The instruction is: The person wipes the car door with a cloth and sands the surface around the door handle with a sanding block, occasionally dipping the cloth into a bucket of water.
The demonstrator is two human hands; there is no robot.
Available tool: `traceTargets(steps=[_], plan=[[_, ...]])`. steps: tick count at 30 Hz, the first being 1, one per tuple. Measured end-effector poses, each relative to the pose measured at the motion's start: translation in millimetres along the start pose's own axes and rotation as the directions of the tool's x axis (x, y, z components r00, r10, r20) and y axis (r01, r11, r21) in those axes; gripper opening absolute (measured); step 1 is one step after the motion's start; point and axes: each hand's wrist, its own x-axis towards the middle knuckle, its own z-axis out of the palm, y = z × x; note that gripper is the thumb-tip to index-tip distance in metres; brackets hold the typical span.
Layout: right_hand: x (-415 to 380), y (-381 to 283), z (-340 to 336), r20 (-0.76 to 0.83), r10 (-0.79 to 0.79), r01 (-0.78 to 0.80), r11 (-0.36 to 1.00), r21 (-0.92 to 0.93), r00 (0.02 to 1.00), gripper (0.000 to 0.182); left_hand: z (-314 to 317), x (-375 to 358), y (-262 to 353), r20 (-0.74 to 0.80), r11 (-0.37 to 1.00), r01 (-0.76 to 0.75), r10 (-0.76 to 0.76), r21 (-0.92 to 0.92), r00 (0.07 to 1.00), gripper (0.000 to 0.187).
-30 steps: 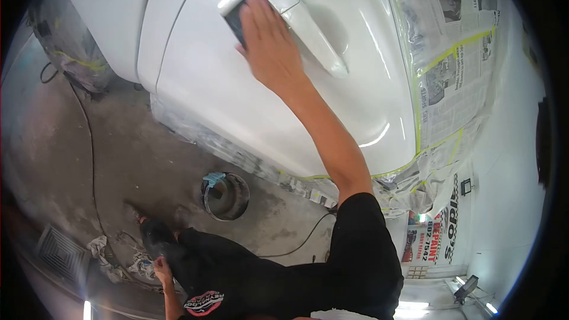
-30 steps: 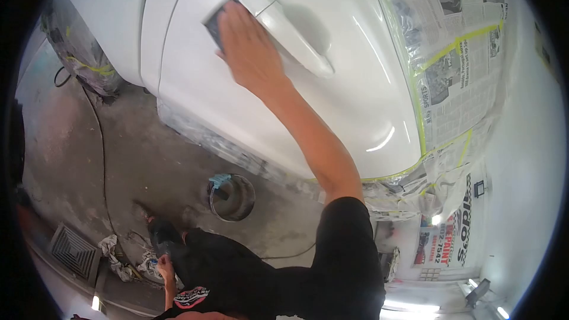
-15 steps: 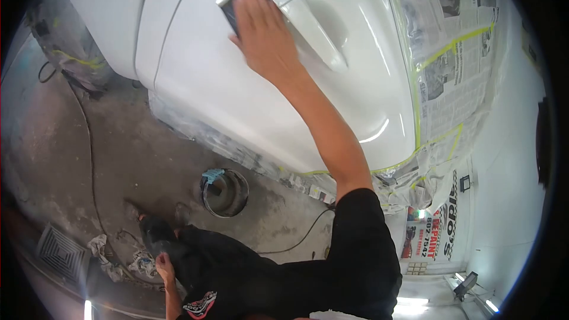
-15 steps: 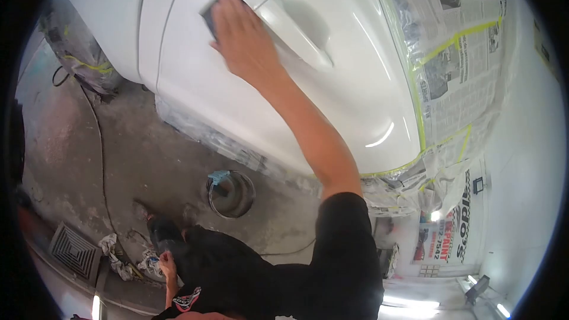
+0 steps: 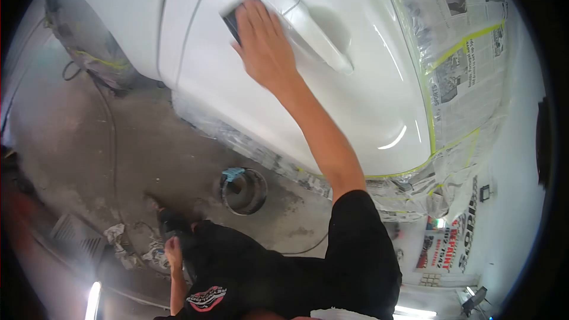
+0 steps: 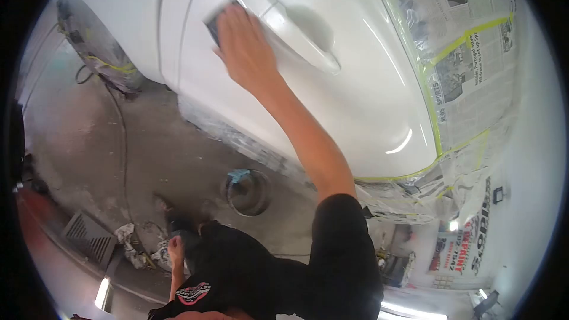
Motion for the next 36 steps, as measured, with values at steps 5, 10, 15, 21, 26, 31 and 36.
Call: traceTargets(steps=[5, 10, 15, 21, 26, 31, 36], plan=[[-105.7, -60.2, -24.9, 0.084, 0.471, -0.467, 0.807, 0.36, 0.878, 0.057, -8.4, -8.5, 187.8, 0.148, 0.976, -0.083, 0.114, -0.203, 0.982, 0.038], [-127.0, -187.7, -7.4, 0.674, 0.604, -0.178, -0.674, 0.717, 0.425, 0.058, 0.5, -42.0, 429.0, 0.506, 0.935, -0.217, 0.336, -0.281, 0.795, 0.041], [-82.7, -231.4, -8.9, 0.658, 0.435, -0.1, -0.784, 0.612, 0.615, 0.06, 6.7, -24.6, 523.7, 0.509, 0.863, -0.368, 0.502, -0.347, 0.699, 0.032], [-78.0, -147.8, -37.7, 0.529, 0.148, -0.076, -0.923, 0.378, 0.835, 0.062, -29.6, 13.6, 614.2, 0.844, 0.581, -0.803, 0.358, 0.133, 0.399, 0.019], [-67.3, -194.7, 11.4, 0.652, 0.013, -0.246, -0.92, 0.304, 0.758, 0.07, -22.8, 51.2, 693.2, 0.986, 0.012, -0.991, 0.101, 0.132, 0.132, 0.021], [-6.5, -214.0, 65.1, 0.739, 0.185, 0.021, -0.974, 0.225, 0.648, 0.058, -9.4, 89.9, 755.7, 0.984, -0.128, -0.986, -0.129, 0.106, 0.122, 0.027], [40.2, -201.0, 75.8, 0.773, 0.455, 0.221, -0.89, 0.398, 0.442, 0.05, 8.9, 97.0, 829.7, 0.992, -0.302, -0.95, -0.117, -0.078, -0.045, 0.038]])
